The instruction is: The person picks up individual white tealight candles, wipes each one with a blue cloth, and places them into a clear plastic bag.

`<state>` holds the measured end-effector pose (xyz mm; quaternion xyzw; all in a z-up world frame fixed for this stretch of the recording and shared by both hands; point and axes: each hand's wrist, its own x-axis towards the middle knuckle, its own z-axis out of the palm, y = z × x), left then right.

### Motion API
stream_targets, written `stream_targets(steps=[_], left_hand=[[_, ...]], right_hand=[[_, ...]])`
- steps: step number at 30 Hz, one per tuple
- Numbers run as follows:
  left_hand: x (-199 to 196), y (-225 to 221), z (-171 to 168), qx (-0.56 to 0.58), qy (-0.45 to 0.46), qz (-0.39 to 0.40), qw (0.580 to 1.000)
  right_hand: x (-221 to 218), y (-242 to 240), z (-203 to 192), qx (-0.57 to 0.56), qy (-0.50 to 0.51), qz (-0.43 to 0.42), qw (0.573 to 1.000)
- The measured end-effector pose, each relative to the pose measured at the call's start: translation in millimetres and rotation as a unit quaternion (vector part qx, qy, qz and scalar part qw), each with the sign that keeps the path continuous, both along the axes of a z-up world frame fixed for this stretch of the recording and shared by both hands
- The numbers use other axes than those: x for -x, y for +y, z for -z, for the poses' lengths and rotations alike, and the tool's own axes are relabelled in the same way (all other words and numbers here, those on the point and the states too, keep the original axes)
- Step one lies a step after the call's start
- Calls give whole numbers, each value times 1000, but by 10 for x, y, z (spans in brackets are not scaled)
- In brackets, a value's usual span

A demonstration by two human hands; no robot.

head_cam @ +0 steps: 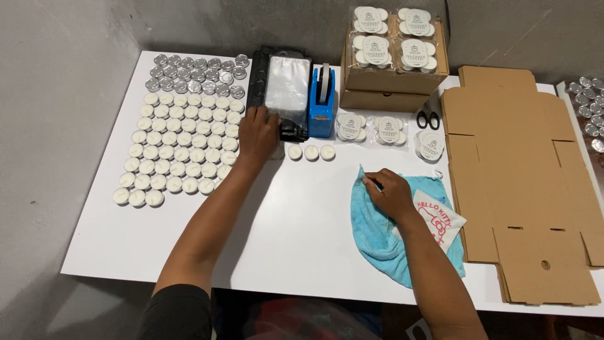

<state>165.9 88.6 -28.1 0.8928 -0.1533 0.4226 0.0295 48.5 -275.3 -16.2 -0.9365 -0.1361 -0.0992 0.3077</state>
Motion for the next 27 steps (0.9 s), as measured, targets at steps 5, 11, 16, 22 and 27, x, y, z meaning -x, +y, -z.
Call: stream_targets(steps=[5, 11, 16, 22, 27], left_hand=[[-205, -117, -31, -2, 33, -16, 999], [-182, -152, -213, -14, 214, -60, 975], [-283, -10, 67, -50, 129, -20, 990], [-196, 40, 34, -76, 34, -5, 997], [-138, 128, -38, -74, 41, 4, 996]], right_hand=[[-13, -14, 26, -10, 15, 6, 1000], [-13, -36, 27, -8, 18, -1, 1000], [-23, -43, 26, 0, 18, -8, 1000], [-13, -42, 58, 6, 11, -6, 1000], [-15, -64, 122, 18, 13, 3, 1000]])
